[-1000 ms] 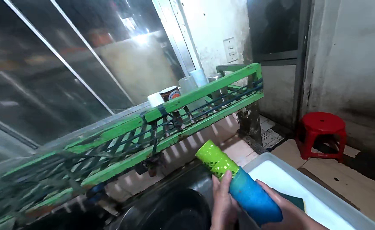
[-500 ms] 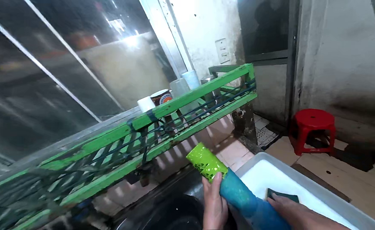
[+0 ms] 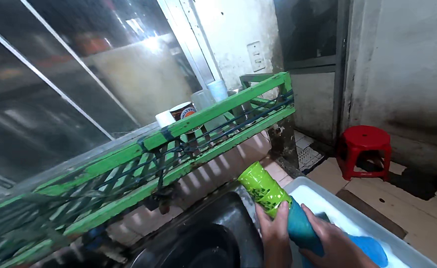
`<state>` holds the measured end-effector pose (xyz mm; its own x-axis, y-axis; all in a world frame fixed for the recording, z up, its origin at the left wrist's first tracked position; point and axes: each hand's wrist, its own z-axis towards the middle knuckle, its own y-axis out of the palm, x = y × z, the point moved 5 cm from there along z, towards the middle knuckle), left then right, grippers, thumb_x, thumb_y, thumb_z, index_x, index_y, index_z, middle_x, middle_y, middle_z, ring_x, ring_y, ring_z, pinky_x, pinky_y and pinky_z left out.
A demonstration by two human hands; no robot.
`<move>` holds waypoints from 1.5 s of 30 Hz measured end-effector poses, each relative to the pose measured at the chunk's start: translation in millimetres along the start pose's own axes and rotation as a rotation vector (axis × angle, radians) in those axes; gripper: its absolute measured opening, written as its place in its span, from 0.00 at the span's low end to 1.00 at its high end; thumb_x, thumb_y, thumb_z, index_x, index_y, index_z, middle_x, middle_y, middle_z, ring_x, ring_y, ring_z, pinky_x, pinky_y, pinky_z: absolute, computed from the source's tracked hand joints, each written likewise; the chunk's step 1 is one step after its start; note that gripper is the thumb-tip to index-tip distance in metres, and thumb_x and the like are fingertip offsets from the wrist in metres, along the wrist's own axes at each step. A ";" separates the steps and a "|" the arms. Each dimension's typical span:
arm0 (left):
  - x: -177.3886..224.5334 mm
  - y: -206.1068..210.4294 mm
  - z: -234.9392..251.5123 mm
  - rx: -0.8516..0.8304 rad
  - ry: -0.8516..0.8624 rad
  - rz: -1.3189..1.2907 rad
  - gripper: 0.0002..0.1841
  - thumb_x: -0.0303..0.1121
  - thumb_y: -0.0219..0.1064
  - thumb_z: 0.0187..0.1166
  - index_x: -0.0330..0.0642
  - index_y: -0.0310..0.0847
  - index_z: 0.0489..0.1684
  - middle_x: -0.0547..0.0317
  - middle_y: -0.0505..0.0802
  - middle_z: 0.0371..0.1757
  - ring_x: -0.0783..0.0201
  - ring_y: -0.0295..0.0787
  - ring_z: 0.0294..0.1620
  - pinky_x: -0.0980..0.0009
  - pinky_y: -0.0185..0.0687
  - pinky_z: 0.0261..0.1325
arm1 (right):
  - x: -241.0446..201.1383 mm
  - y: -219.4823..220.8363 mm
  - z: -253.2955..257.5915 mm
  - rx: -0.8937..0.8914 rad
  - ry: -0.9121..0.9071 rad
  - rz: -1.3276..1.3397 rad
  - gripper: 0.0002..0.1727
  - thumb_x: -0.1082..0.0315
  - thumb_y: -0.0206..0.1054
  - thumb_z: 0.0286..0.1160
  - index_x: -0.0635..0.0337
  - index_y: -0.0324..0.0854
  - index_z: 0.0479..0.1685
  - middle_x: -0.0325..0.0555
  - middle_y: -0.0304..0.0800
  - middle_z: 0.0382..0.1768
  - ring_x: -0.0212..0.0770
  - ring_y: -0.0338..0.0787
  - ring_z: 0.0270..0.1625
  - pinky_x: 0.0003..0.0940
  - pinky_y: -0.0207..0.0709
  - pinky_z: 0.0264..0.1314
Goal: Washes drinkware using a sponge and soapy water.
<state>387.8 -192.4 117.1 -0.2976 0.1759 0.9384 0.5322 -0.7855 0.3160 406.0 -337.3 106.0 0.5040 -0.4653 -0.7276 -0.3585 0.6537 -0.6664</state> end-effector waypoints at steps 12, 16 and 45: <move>40.8 -31.6 29.2 0.090 0.072 -0.159 0.50 0.37 0.78 0.64 0.38 0.45 0.87 0.43 0.82 0.65 0.59 0.88 0.58 0.60 0.90 0.58 | 39.5 -29.4 -3.9 -0.084 0.052 0.029 0.51 0.61 0.82 0.64 0.54 0.59 0.92 0.68 0.77 0.75 0.67 0.78 0.77 0.64 0.71 0.79; 50.1 -55.2 29.2 0.079 0.068 -0.183 0.48 0.34 0.75 0.66 0.39 0.44 0.87 0.45 0.83 0.63 0.60 0.90 0.56 0.62 0.91 0.56 | 77.8 -45.6 -8.3 -0.175 0.239 -0.191 0.51 0.50 0.78 0.70 0.52 0.56 0.94 0.70 0.78 0.73 0.69 0.79 0.75 0.66 0.71 0.78; 17.0 -47.9 -14.3 -0.181 -0.091 -0.102 0.62 0.57 0.78 0.66 0.30 0.30 0.86 0.50 0.82 0.67 0.70 0.87 0.62 0.68 0.86 0.66 | -33.0 19.3 58.6 -0.414 -0.117 0.718 0.63 0.61 0.83 0.58 0.58 0.41 0.95 0.50 0.72 0.82 0.34 0.81 0.77 0.34 0.77 0.80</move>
<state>345.9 -160.2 115.9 -0.2654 0.3064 0.9141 0.3493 -0.8532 0.3874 428.4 -274.3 126.7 0.1132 0.0609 -0.9917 -0.8717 0.4850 -0.0697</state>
